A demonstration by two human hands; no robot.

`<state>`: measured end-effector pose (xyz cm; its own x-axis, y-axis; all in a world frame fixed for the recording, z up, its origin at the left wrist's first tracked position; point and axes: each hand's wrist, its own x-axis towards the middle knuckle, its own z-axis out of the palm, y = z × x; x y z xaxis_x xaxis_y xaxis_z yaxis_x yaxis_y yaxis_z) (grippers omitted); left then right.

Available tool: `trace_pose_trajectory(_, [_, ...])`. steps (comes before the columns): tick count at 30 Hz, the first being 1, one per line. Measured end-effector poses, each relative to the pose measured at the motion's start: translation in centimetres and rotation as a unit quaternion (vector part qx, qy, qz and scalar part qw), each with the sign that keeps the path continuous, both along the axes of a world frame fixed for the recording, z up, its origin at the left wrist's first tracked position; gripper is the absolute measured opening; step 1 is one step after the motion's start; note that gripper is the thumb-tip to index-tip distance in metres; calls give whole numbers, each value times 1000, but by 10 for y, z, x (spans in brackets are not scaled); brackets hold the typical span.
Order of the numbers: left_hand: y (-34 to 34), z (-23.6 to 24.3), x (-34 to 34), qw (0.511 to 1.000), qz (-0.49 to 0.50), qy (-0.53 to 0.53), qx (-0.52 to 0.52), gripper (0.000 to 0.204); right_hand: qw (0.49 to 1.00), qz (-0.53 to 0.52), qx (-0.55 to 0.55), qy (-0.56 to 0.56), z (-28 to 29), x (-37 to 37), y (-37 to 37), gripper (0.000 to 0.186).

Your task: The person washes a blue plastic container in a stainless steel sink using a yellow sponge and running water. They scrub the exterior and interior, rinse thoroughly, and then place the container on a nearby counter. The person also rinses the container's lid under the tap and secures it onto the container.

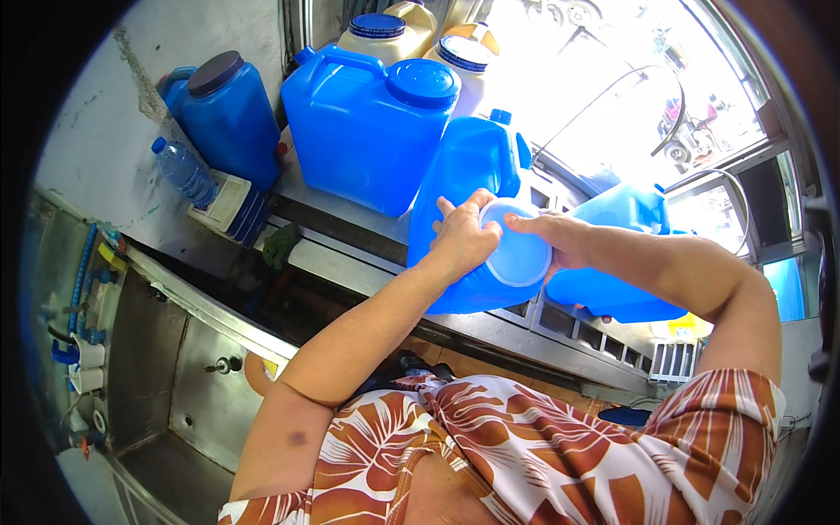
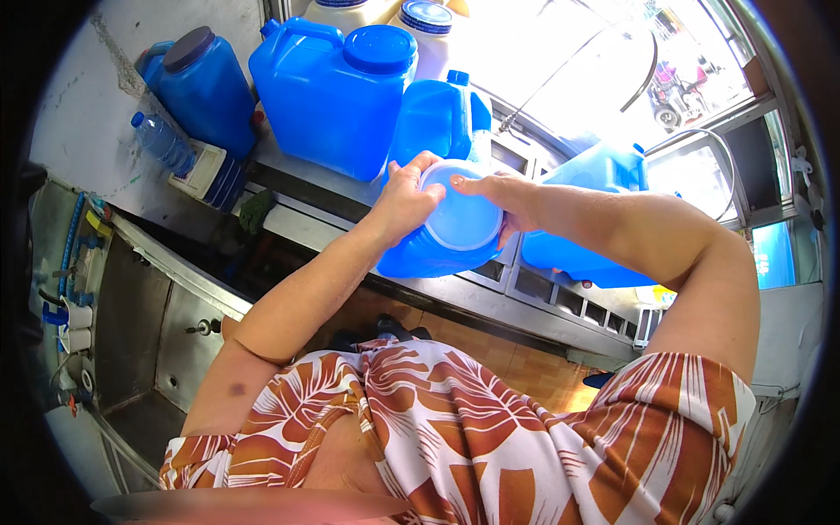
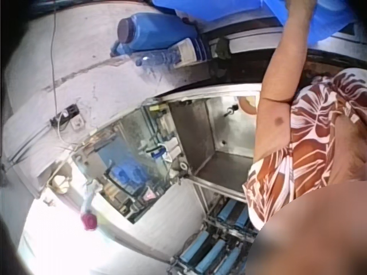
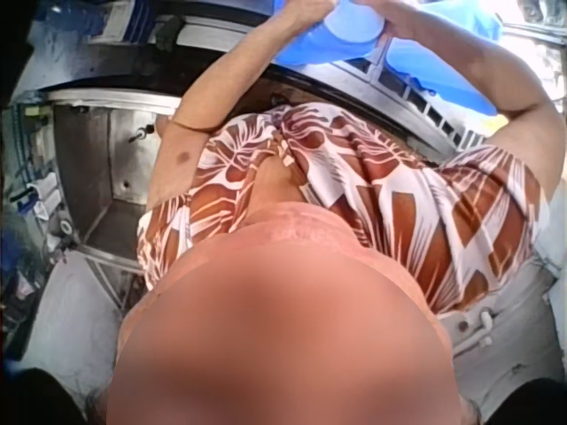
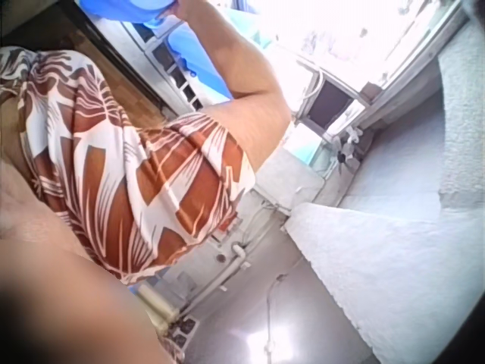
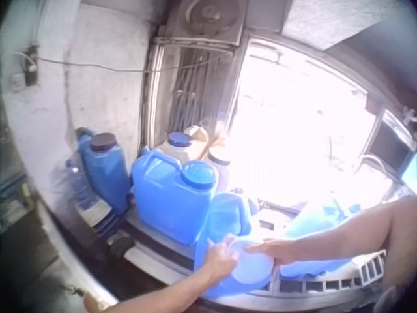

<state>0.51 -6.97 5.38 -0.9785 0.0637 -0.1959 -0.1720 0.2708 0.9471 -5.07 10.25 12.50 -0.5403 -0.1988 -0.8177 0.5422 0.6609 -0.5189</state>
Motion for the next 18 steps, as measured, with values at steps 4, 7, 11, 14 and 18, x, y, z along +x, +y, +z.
trace_pose_trajectory(4, [5,-6,-3,1000,13,8,-11,49,999,12,-29,-9,-5,-7,7,89])
trace_pose_trajectory(7, [10,-6,-5,999,43,11,16,52,999,23,-48,-5,-9,-12,13,87])
trace_pose_trajectory(11, [5,-3,-3,996,50,37,70,63,997,31,-66,-1,-7,-18,18,90])
trace_pose_trajectory(14, [-3,0,8,984,38,176,11,99,997,4,-69,17,-8,-14,17,101])
trace_pose_trajectory(18, [-5,-2,22,947,-24,318,-51,138,964,-33,-56,259,-24,0,16,97])
